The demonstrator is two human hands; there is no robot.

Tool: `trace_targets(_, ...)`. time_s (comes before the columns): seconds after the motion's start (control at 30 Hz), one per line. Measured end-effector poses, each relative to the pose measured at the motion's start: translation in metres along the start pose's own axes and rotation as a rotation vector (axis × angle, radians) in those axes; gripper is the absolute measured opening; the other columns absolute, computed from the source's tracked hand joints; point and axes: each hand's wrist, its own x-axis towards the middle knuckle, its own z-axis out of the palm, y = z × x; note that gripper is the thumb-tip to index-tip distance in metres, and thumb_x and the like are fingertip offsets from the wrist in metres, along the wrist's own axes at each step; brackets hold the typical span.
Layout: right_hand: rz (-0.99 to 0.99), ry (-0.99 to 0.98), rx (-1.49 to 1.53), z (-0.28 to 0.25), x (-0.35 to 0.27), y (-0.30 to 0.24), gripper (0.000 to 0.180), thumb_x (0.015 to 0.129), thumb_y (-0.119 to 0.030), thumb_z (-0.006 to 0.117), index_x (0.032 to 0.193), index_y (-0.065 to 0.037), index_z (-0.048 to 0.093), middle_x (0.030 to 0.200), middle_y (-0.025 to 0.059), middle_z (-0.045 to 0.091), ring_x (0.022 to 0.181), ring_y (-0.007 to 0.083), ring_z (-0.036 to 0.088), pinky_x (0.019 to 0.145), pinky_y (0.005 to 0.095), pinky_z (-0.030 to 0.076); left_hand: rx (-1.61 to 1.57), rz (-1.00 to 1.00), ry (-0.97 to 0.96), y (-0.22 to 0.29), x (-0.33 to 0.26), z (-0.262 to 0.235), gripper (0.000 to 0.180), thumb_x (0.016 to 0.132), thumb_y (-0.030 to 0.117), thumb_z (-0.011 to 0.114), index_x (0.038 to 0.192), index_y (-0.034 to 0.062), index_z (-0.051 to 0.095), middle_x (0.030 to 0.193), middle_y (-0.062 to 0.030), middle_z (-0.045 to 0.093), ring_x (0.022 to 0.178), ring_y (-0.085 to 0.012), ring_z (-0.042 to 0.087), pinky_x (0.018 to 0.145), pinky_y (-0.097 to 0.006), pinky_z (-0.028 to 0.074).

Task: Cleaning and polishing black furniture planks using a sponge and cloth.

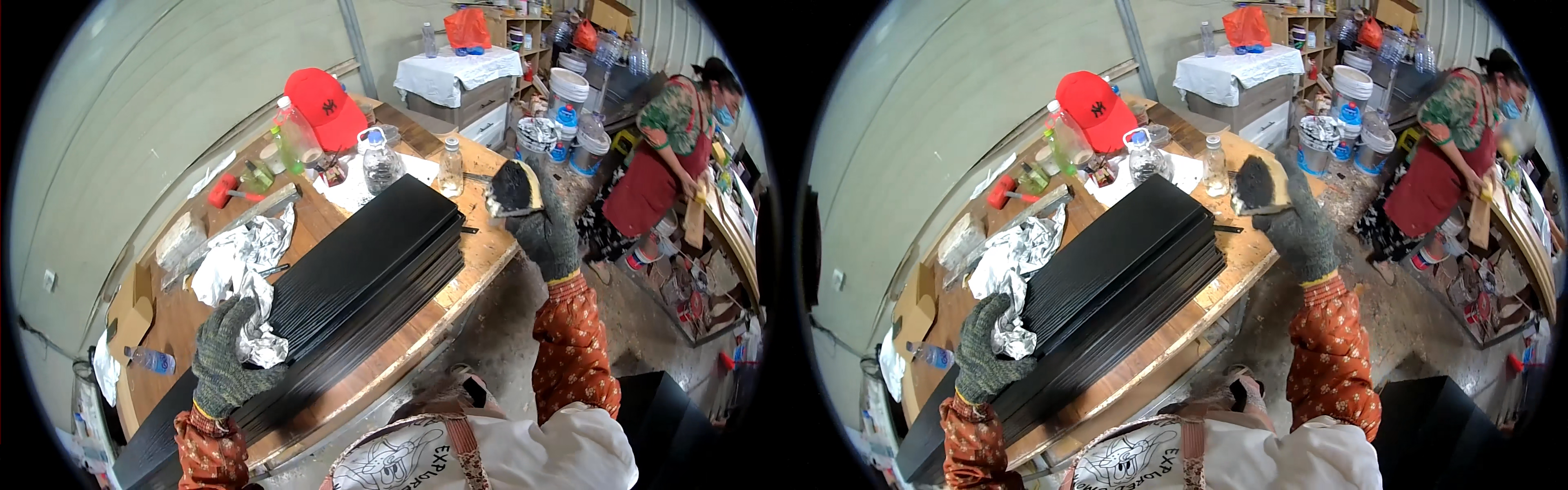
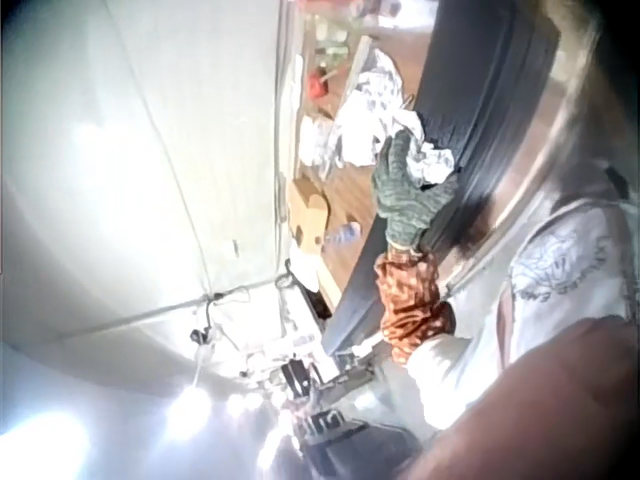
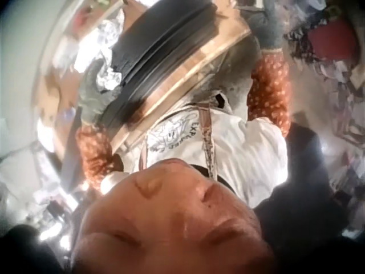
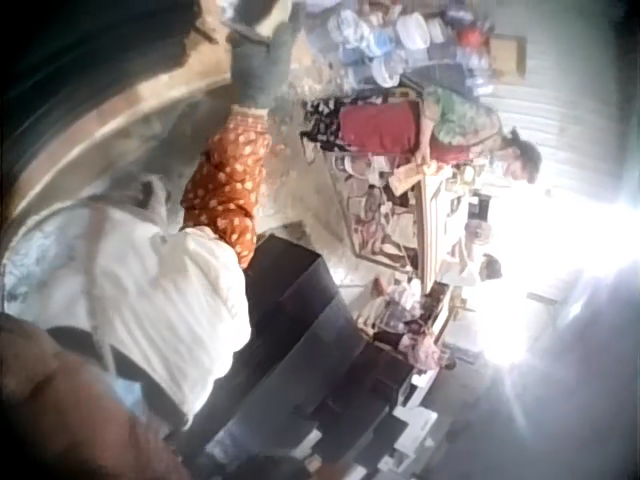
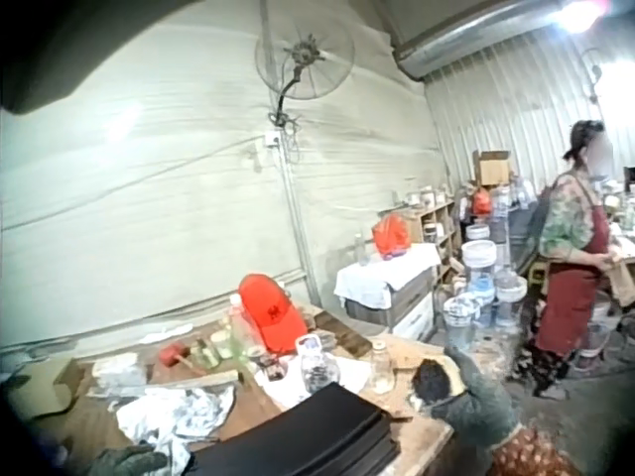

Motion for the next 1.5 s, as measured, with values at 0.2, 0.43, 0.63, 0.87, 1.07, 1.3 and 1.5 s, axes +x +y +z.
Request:
trace_targets(0.2, 0.261, -0.122, 0.107, -0.003, 0.001, 0.041, 0.068, 0.094, -0.037, 0.052, 0.146, -0.002, 0.026, 0.145, 0.017, 0.038, 0.132, 0.0272, 0.04, 0.113, 0.0403, 0.027, -0.051, -0.039, -0.04, 0.017, 0.019, 0.007, 0.093, 0.052, 0.037, 0.09, 0.131, 0.0064, 0.052, 0.131, -0.016, 0.053, 0.124, -0.0332, 0.047, 0.104, -0.044, 0.037)
trace_targets(0.43, 0.284, -0.284, 0.703, -0.025, 0.035, 0.05, 0.096, 0.071, -0.032, 0.079, 0.146, 0.0, 0.028, 0.144, 0.011, 0.04, 0.129, 0.0213, 0.043, 0.103, 0.0325, 0.04, -0.172, -0.211, 0.189, 0.009, 0.003, 0.038, 0.067, 0.069, 0.03, 0.083, 0.124, 0.0032, 0.056, 0.127, -0.0171, 0.055, 0.121, -0.0301, 0.051, 0.101, -0.041, 0.041)
trace_targets(0.63, 0.119, -0.401, 0.288, -0.015, 0.075, 0.07, 0.086, 0.069, -0.025, 0.084, 0.14, -0.005, 0.039, 0.135, 0.0148, 0.049, 0.121, 0.0225, 0.052, 0.1, 0.0339, 0.045, -0.06, -0.307, 0.203, 0.022, 0.015, 0.039, 0.048, 0.078, 0.017, 0.075, 0.122, 0.0045, 0.058, 0.124, -0.0144, 0.059, 0.115, -0.0304, 0.055, 0.104, -0.042, 0.037)
trace_targets(0.87, -0.12, -0.672, 0.366, 0.029, 0.125, 0.081, 0.085, 0.064, -0.018, 0.086, 0.138, -0.01, 0.045, 0.136, 0.0075, 0.05, 0.121, 0.0214, 0.05, 0.103, 0.0344, 0.041, 0.173, -0.448, 0.251, 0.039, 0.019, 0.041, 0.039, 0.084, 0.018, 0.07, 0.119, 0.0055, 0.06, 0.122, -0.015, 0.06, 0.117, -0.0313, 0.054, 0.101, -0.041, 0.039)
trace_targets(1.07, -0.076, -0.805, 0.251, 0.07, 0.146, 0.092, 0.083, 0.065, -0.021, 0.086, 0.138, -0.018, 0.046, 0.136, 0.0084, 0.049, 0.123, 0.0238, 0.05, 0.102, 0.0378, 0.046, 0.129, -0.513, 0.313, 0.045, 0.017, 0.041, 0.034, 0.086, 0.013, 0.066, 0.118, 0.003, 0.059, 0.119, -0.0151, 0.06, 0.112, -0.0285, 0.057, 0.098, -0.038, 0.041)
trace_targets(1.3, -0.195, -0.732, 0.204, 0.069, 0.152, 0.095, 0.079, 0.069, -0.023, 0.084, 0.137, -0.019, 0.046, 0.135, 0.0087, 0.05, 0.122, 0.0239, 0.051, 0.102, 0.0402, 0.047, 0.043, -0.553, 0.331, 0.04, 0.021, 0.049, 0.033, 0.088, 0.012, 0.064, 0.119, 0.0017, 0.058, 0.119, -0.0144, 0.06, 0.11, -0.0255, 0.057, 0.097, -0.036, 0.042)
trace_targets(1.5, -0.212, -0.729, 0.513, 0.021, 0.096, 0.091, 0.074, 0.071, -0.033, 0.082, 0.133, -0.01, 0.049, 0.123, 0.0129, 0.057, 0.112, 0.0267, 0.057, 0.094, 0.0398, 0.049, 0.031, -0.587, 0.346, 0.042, 0.01, 0.045, 0.032, 0.09, 0.012, 0.063, 0.121, 0.0035, 0.057, 0.119, -0.0125, 0.06, 0.11, -0.0231, 0.057, 0.097, -0.036, 0.042)
